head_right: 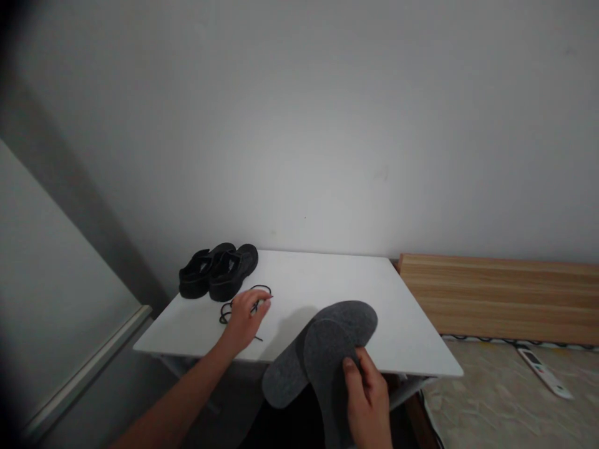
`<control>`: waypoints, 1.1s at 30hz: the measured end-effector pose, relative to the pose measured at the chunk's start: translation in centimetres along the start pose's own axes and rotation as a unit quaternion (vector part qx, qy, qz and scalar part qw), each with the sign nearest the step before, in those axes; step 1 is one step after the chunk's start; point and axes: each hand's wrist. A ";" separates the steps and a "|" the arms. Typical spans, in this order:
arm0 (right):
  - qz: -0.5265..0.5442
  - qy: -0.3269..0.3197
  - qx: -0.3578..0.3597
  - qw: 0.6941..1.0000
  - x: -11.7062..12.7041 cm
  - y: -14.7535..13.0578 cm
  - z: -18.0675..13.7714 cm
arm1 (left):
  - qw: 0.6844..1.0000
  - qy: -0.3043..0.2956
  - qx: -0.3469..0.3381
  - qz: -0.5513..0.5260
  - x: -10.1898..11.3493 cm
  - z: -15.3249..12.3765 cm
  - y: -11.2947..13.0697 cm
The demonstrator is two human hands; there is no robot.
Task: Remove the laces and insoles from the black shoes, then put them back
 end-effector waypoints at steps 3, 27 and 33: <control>0.044 -0.046 -0.002 0.998 -1.1 -2.2 -0.1 | 0.929 -0.228 0.116 -0.266 0.3 -3.0 4.4; 0.196 -0.057 -0.144 0.968 -3.4 -5.3 -0.3 | 0.686 -0.139 0.424 -0.575 -0.7 -10.1 8.0; 0.187 -0.040 -0.127 0.973 -3.6 -5.1 -1.0 | 0.670 -0.166 0.386 -0.612 -1.0 -11.2 8.4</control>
Point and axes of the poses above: each hand's wrist, its own z-axis towards the middle knuckle, its own x-axis out of the back of the hand, y = z × x, and after that the axes turned 9 degrees about y, right-handed
